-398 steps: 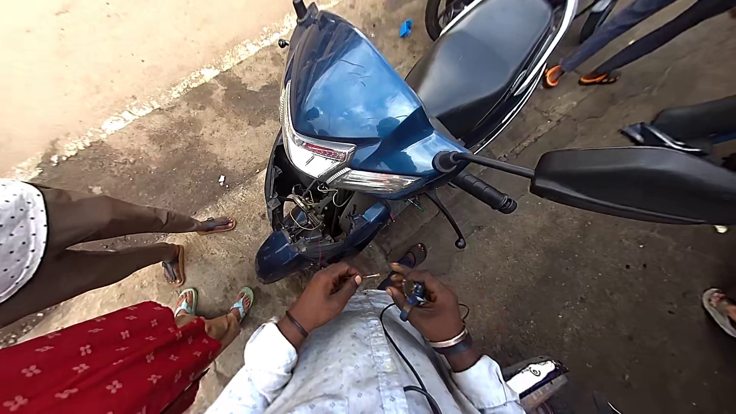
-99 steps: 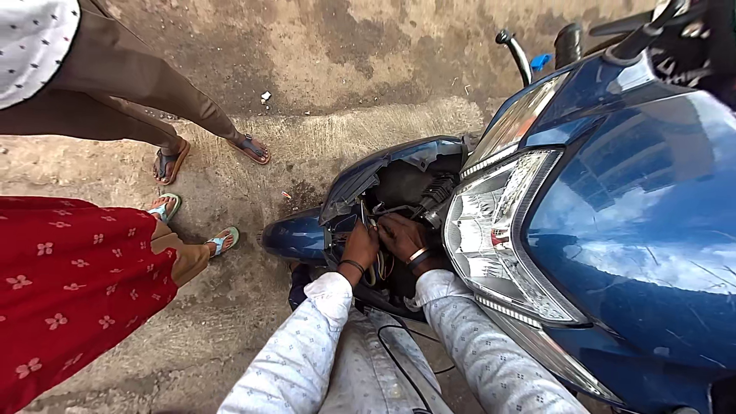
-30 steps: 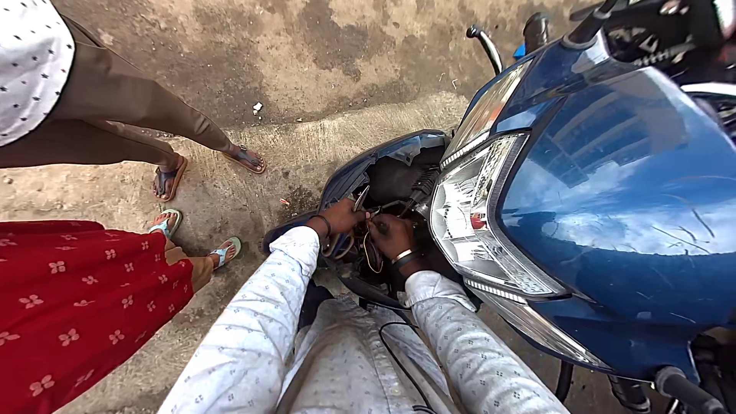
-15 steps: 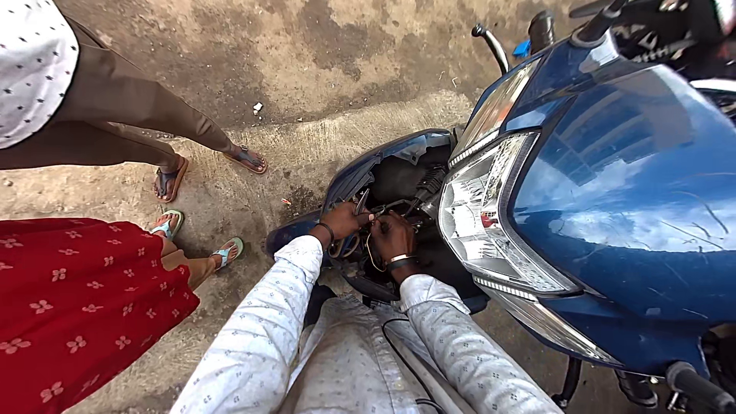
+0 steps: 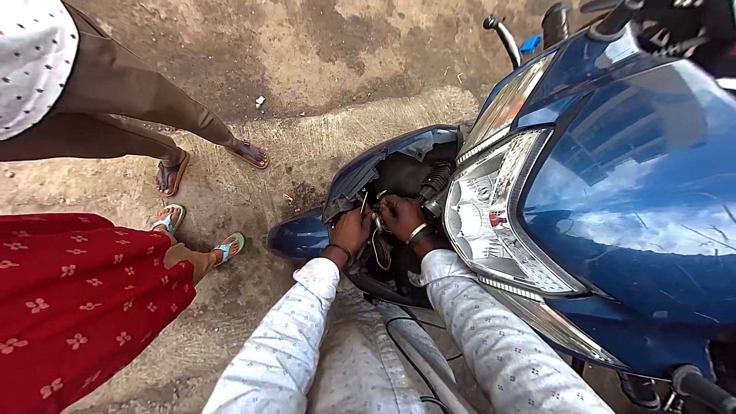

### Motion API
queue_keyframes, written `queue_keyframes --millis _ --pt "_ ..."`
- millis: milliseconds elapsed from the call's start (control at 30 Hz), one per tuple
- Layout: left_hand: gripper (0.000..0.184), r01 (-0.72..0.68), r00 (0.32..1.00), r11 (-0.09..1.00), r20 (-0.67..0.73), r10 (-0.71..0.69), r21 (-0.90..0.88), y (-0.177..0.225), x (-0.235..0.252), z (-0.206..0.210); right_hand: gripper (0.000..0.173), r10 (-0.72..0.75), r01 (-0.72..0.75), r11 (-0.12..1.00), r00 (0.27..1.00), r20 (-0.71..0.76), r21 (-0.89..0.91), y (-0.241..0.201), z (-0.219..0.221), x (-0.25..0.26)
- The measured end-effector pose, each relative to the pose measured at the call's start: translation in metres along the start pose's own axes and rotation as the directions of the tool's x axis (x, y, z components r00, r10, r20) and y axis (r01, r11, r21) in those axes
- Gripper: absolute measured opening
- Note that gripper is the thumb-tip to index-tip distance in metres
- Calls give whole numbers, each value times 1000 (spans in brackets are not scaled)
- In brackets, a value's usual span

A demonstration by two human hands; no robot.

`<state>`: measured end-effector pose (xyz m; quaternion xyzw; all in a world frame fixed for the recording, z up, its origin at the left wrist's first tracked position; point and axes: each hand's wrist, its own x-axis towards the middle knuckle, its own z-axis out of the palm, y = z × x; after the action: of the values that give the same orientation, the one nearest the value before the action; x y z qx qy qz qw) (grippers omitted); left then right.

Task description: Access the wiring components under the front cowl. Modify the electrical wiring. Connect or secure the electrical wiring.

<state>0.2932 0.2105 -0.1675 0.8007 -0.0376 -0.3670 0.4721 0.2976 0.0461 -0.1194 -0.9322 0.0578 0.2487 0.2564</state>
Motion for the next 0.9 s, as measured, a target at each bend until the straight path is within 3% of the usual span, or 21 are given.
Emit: queue_keyframes --millis 100,167,300,433,533,700,800,900 --pt "33 18 1000 1000 0 -18 -15 2 2 0 24 -81 99 992 973 -218 75 4 14 -15" --pt "33 39 999 999 14 -38 -20 3 1 -1 24 -159 180 983 926 -344 28 11 30 -28" --pt "33 37 999 999 16 -36 -37 2 2 -1 16 -301 253 953 858 -417 -169 23 47 -35" --pt "33 37 999 997 18 -36 -61 2 0 0 21 -379 273 909 856 -351 -314 30 51 -31" --pt "33 37 999 997 -5 -37 -74 0 -2 1 20 -373 315 923 875 -309 -222 27 49 -25" --pt "33 40 998 997 -53 -44 -60 3 -5 7 15 -161 163 983 986 -32 79 14 17 -6" --pt "35 37 999 998 -23 -38 -43 3 -6 5 14 -81 91 994 985 149 -56 3 2 5" --pt "35 33 999 998 5 -33 -62 2 -5 3 21 -33 55 992 982 187 -117 -8 -11 -1"
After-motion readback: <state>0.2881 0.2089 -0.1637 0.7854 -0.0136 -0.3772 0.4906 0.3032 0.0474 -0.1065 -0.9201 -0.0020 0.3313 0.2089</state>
